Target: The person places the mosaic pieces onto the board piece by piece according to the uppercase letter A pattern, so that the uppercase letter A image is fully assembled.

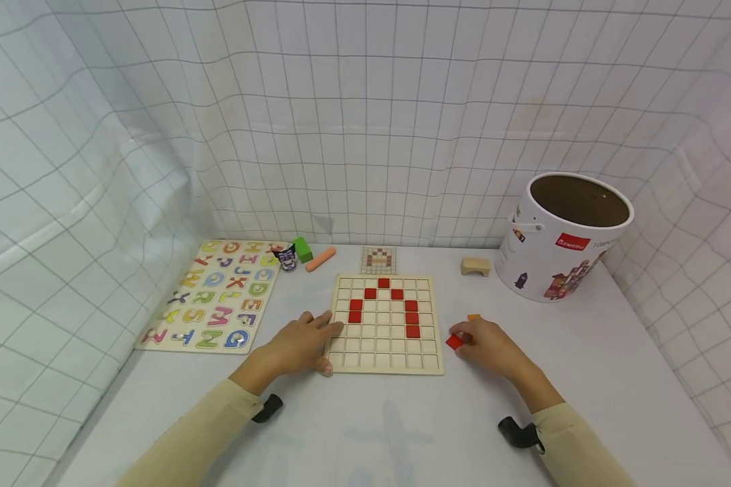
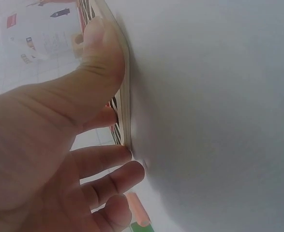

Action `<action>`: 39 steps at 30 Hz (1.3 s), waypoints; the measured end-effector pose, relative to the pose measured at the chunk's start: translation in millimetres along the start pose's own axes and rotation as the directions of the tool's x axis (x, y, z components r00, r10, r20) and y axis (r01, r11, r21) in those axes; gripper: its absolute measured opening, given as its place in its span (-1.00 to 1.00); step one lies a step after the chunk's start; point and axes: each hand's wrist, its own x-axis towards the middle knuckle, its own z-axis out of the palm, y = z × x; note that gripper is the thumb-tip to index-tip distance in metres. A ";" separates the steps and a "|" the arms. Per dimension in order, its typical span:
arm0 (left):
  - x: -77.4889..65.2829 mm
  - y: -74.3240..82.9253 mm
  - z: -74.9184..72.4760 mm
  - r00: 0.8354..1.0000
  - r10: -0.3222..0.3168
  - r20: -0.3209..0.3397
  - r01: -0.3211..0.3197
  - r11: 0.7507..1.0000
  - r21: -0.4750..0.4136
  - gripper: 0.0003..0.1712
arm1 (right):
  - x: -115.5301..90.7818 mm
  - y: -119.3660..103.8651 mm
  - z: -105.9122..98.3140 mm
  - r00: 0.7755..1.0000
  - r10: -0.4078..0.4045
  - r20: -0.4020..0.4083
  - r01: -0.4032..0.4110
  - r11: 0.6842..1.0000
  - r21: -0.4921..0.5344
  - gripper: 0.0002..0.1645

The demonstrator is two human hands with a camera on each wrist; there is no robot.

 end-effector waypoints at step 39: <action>1.2 -1.9 1.7 1.000 0.011 0.000 -0.011 1.000 0.009 0.03 | -2.7 4.9 -11.2 0.996 0.088 -0.023 -0.083 0.984 0.160 -0.67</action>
